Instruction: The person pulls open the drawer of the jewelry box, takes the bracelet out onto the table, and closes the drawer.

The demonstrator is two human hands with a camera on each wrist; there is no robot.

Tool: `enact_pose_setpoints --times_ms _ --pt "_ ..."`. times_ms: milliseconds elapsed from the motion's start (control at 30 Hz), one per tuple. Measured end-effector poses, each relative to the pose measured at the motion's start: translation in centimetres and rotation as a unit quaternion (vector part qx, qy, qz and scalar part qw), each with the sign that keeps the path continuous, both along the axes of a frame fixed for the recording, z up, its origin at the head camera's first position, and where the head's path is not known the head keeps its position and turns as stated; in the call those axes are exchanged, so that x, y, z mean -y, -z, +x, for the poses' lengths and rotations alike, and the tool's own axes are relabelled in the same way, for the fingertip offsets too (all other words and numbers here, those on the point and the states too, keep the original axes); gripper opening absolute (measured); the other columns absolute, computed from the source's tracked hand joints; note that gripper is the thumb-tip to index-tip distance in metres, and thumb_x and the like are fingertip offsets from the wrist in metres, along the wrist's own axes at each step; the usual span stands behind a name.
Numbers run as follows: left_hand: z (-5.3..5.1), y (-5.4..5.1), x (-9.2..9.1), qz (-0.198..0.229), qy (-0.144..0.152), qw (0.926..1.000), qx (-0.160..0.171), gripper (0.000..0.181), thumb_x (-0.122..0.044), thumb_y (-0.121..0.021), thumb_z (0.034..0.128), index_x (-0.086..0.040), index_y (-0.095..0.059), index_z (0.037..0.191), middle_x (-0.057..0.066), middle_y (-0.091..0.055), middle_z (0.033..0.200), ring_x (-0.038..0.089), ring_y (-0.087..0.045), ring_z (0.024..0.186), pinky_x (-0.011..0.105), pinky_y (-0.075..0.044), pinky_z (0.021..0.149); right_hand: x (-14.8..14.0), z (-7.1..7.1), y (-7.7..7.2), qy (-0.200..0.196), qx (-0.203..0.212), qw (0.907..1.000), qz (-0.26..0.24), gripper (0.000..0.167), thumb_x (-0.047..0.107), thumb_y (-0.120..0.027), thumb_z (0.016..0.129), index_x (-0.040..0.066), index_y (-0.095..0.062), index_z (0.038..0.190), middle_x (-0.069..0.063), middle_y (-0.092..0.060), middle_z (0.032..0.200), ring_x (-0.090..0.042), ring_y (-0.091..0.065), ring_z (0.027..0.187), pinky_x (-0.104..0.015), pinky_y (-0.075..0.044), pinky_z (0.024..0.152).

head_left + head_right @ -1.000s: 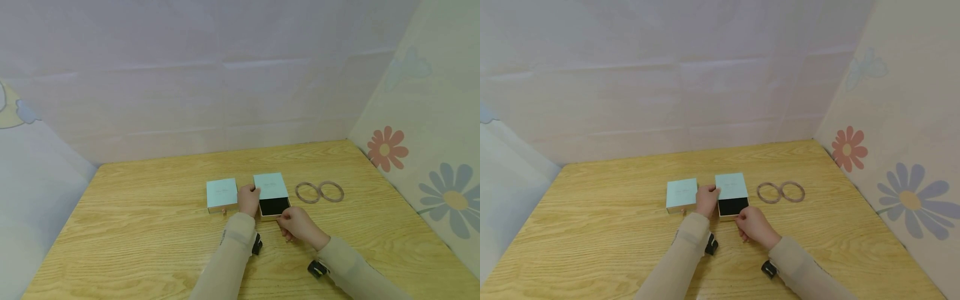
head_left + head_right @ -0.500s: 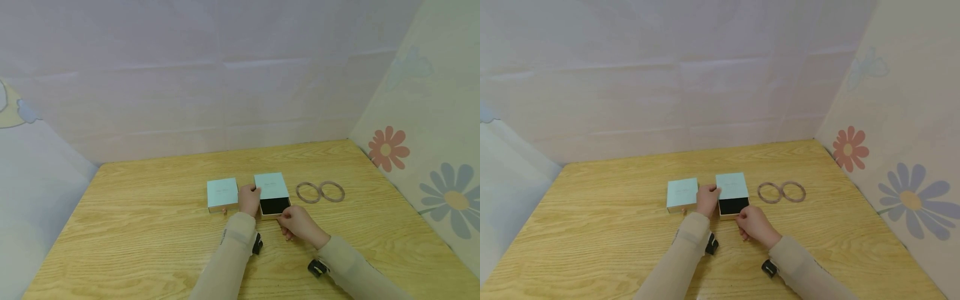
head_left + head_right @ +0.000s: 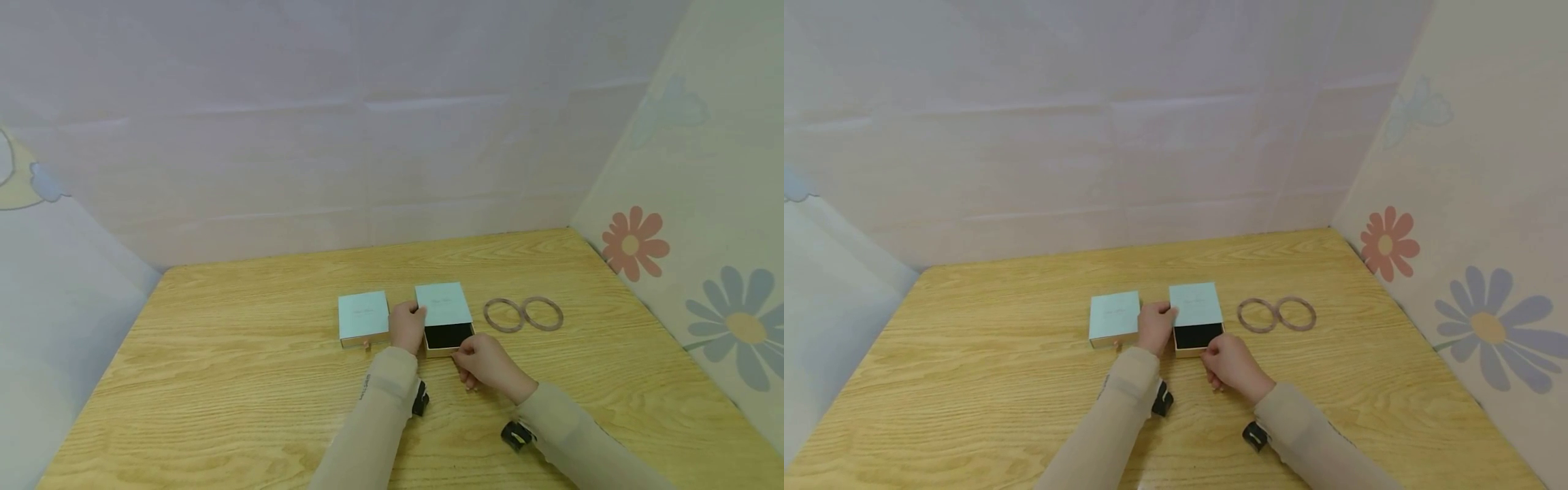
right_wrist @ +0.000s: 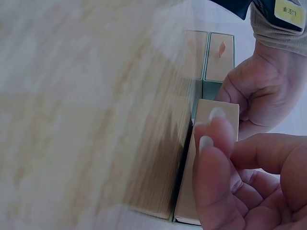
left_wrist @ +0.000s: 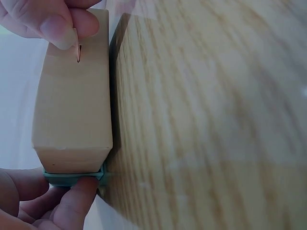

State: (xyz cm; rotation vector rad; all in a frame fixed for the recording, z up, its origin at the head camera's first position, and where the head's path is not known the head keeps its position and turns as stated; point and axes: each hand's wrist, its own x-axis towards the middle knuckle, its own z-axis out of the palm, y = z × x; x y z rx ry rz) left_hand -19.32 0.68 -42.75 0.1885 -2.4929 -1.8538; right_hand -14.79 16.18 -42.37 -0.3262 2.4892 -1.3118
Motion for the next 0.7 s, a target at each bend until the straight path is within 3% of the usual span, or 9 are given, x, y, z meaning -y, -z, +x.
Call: enact_pose_setpoints --times_ms 700 --pt "-0.07 0.17 -0.21 -0.013 -0.002 0.9999 -0.004 0.051 -0.003 -0.056 0.0973 -0.016 -0.024 0.061 -0.002 -0.015 0.056 0.013 -0.017 0.052 0.028 -0.022 0.052 -0.14 -0.24 -0.14 -0.01 0.01 0.9996 -0.022 0.037 0.002 -0.054 0.098 -0.004 -0.06 0.063 -0.005 -0.056 0.053 -0.019 -0.057 0.044 -0.032 -0.05 0.045"
